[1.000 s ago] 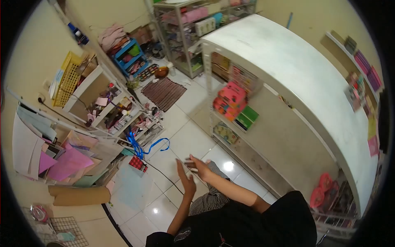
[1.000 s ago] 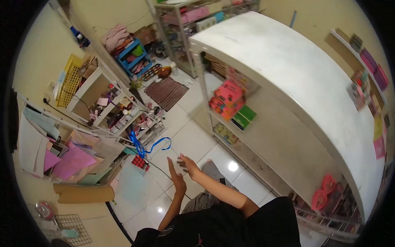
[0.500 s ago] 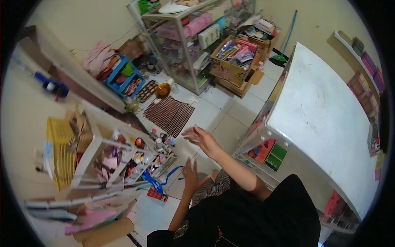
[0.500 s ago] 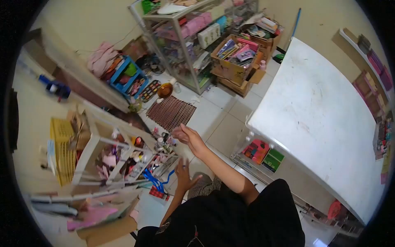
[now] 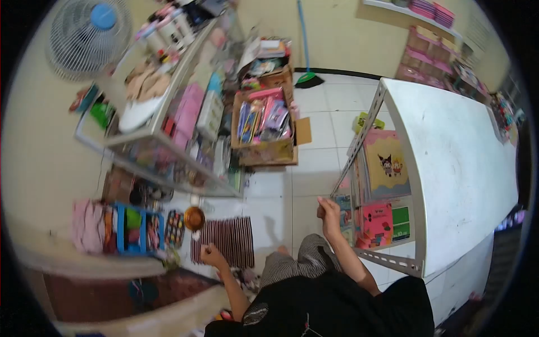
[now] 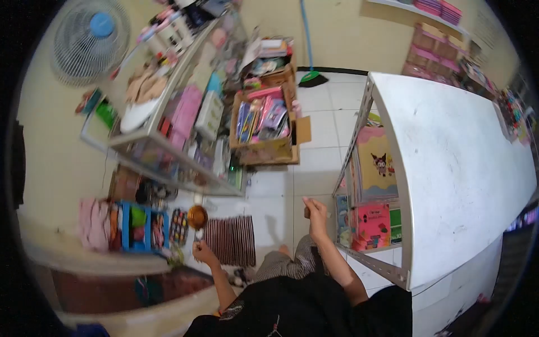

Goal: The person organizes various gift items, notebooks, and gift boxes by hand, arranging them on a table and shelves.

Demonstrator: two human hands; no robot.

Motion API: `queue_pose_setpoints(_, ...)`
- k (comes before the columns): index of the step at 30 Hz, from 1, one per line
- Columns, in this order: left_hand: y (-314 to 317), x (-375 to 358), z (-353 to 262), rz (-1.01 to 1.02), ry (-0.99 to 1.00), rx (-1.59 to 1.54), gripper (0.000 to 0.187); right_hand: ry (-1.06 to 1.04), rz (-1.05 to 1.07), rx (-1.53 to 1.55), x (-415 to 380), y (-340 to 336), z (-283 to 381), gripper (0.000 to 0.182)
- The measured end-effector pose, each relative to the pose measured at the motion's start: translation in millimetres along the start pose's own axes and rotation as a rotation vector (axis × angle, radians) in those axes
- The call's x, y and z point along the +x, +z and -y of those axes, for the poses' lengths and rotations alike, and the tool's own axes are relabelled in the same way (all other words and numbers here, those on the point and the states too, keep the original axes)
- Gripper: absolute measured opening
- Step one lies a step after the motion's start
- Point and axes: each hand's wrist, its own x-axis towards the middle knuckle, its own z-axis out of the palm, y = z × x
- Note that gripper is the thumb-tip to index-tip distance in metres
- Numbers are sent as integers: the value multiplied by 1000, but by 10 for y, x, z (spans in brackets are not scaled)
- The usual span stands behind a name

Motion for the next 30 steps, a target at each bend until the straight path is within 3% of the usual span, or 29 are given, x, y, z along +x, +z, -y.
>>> queue_pose_setpoints(4,1050,535,-302,232,126,-135,28,-101,-194,73,210,105,234,33)
queue_pose_setpoints(8,2115,434,-644,551,110,-237,27,-143,-326,-26,641,98,302,33)
queue_pose_setpoints(10,2626,270,-604,674,69,-355,28,-51,-459,-126,929,98,249,31)
queue_pose_setpoints(12,3064,61,-867,828,39,-318,24,4,-464,-117,1224,5,116,28)
queue_pose_setpoints(14,3500,-154,-1046,1006,-89,-506,22,42,-356,-100,1588,4,247,19)
queue_pose_setpoints(16,3928,-255,-1052,1186,81,-228,33,-19,-348,-143,1795,79,497,19)
queue_pose_setpoints(17,4123,-273,-1008,1217,101,-234,33,-86,-309,-199,1923,116,648,25)
queue_pose_setpoints(19,4577,-238,-927,1284,1077,244,47,-200,-365,-346,2214,104,847,30)
queue_pose_setpoints(20,4821,-228,-887,1321,1093,243,47,-267,-387,-512,2282,111,892,37)
queue_pose_setpoints(22,5253,-175,-714,1562,902,241,50,-254,-471,-567,2384,127,984,44)
queue_pose_setpoints(24,5694,-106,-349,1651,842,320,43,-329,-506,-553,2485,47,1074,49)
queue_pose_setpoints(26,5792,-110,-690,1646,314,583,39,-317,-522,-520,2559,-39,1143,49)
queue_pose_setpoints(27,5917,-43,-627,1666,335,590,39,-221,-577,-515,2604,-78,1137,49)
queue_pose_setpoints(30,6316,481,-31,2414,1230,565,33,-81,-694,-456,2766,-221,1180,48)
